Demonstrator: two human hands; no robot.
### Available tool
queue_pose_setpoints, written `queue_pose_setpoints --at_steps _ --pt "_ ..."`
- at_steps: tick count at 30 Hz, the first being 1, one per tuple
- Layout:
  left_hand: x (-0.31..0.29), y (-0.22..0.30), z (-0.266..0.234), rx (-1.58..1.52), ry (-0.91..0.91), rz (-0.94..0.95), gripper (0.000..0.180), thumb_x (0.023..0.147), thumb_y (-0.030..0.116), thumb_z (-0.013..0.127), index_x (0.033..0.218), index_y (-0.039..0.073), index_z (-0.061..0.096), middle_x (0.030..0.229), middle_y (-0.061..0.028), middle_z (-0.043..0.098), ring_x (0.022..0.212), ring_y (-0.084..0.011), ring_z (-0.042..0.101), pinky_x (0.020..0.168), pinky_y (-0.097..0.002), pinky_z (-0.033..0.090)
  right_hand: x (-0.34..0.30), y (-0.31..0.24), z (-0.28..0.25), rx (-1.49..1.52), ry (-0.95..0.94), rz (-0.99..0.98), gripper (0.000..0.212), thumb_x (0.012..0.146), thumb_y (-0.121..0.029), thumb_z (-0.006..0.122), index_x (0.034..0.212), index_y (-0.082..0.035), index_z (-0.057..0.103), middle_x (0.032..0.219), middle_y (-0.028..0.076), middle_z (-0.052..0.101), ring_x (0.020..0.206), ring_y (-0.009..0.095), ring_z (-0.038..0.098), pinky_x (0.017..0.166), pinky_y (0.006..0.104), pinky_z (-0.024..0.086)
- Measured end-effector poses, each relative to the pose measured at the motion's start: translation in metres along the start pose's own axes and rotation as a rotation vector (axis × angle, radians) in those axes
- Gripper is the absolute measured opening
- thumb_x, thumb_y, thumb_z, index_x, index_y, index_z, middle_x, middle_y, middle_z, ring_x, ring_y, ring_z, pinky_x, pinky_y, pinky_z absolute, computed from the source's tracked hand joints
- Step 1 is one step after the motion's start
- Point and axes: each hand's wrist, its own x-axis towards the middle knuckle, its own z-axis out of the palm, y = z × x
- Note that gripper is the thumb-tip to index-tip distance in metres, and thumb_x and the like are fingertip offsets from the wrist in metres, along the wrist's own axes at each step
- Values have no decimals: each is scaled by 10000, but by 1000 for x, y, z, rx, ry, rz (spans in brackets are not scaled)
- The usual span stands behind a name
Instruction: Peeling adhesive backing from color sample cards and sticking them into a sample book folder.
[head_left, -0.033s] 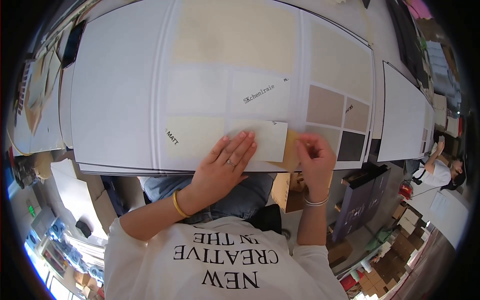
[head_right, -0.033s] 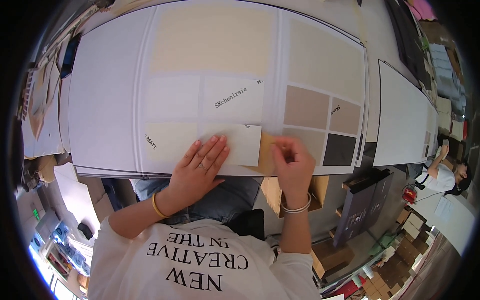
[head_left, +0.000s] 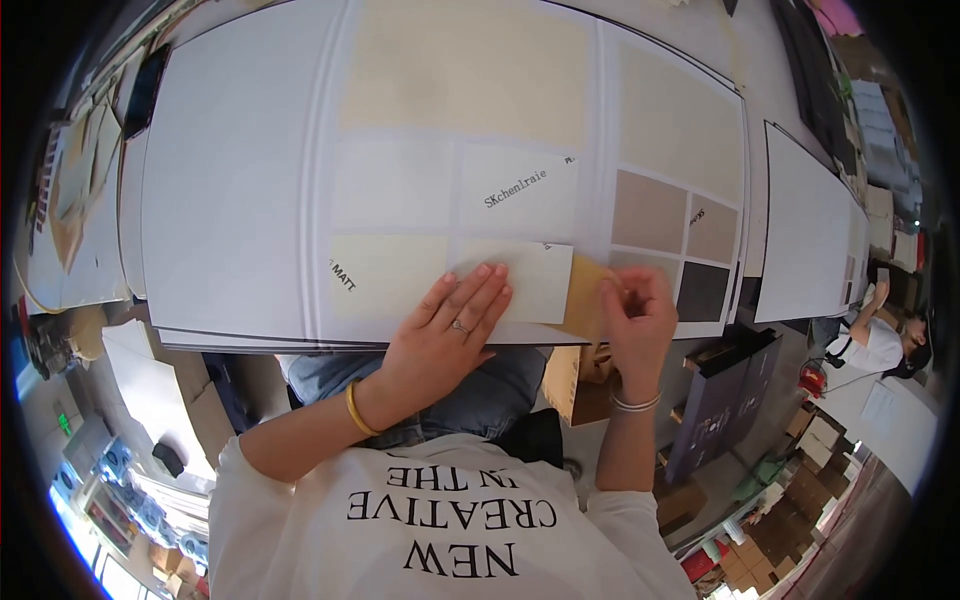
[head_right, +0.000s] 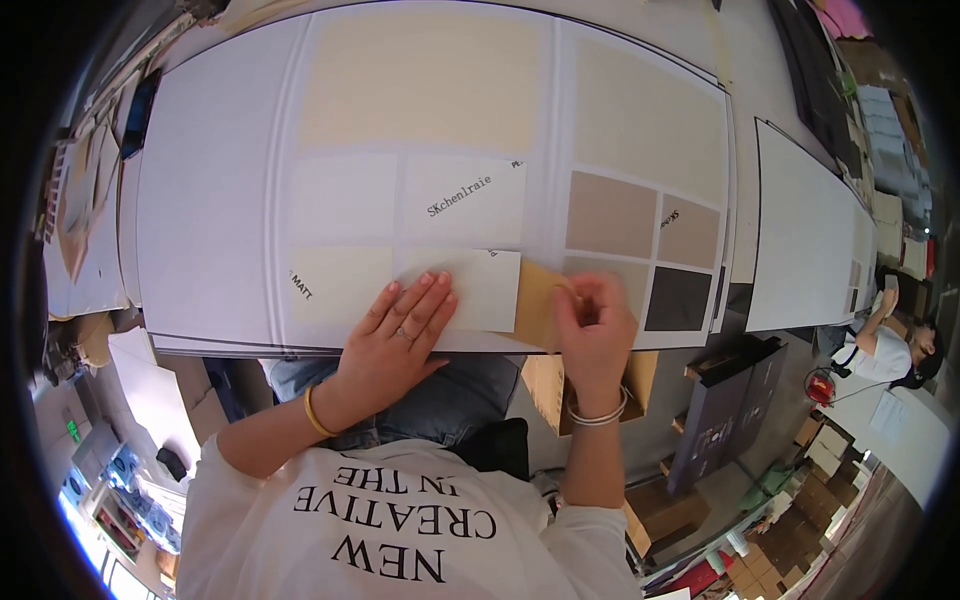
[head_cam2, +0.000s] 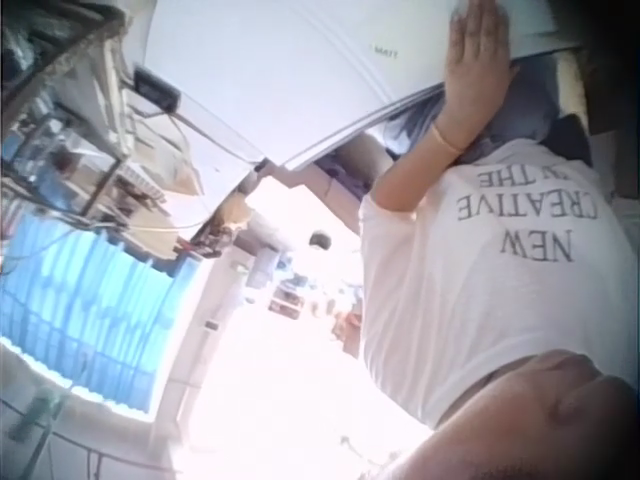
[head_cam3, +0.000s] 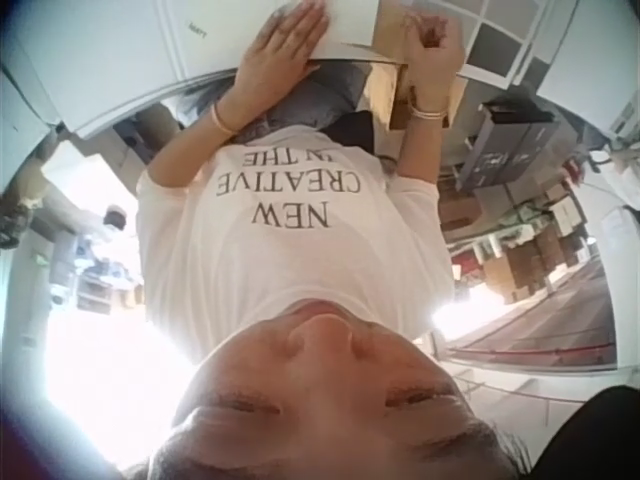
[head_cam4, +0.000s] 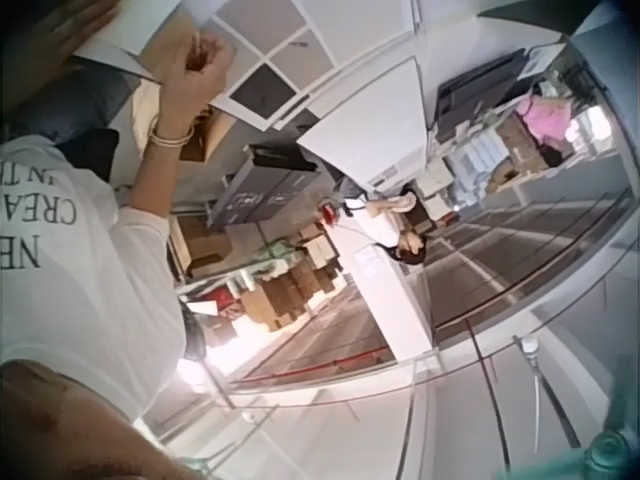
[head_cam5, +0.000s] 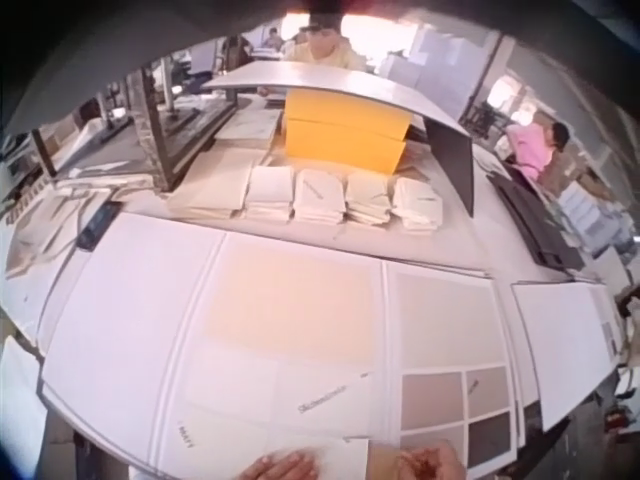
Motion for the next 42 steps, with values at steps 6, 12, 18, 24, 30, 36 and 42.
queue_pose_setpoints --at_steps 6,12,18,24,30,36,42 --pt "1 1 -5 1 1 1 884 706 466 711 1421 48 400 1531 -107 299 1422 -225 276 1168 -423 190 5 40 -14 -8 309 -207 236 806 76 564 907 -65 404 782 4 412 630 58 379 550 196 355" --pt "43 12 -10 -212 -74 45 1024 700 571 669 1435 -44 310 1533 -182 252 1438 -310 209 1176 -454 144 0 42 -15 436 361 -88 252 820 95 531 929 -77 383 814 4 414 717 64 389 649 187 360" --pt "59 17 0 -204 -31 123 918 747 516 665 1422 -21 349 1528 -154 281 1429 -293 237 1174 -415 181 0 46 -8 487 462 -166 204 875 53 540 980 -74 419 864 8 457 736 56 421 654 185 372" --pt "52 17 3 -184 0 233 728 804 385 655 1385 12 426 1510 -121 332 1408 -274 292 1155 -407 246 -16 86 -49 648 901 -42 91 1003 -139 500 1069 -94 455 942 0 527 797 55 487 648 200 426" --pt "42 32 13 -95 74 186 628 817 300 650 1341 0 474 1476 -133 382 1380 -281 348 1145 -413 275 -63 273 -98 403 1149 332 186 933 -154 573 1059 -39 501 946 50 559 779 164 570 663 301 492" --pt "35 20 18 -120 144 336 469 822 163 611 1260 5 552 1396 -129 482 1319 -275 443 1099 -404 362 -121 410 -60 942 887 1250 184 907 -316 564 1001 -159 580 901 39 586 777 186 564 617 369 466" --pt "36 16 19 -272 228 559 353 794 88 595 1142 56 642 1297 -102 575 1219 -230 543 1025 -375 452 -49 318 -157 998 822 612 702 875 -726 412 1123 -82 537 1031 55 650 861 207 616 682 333 473"
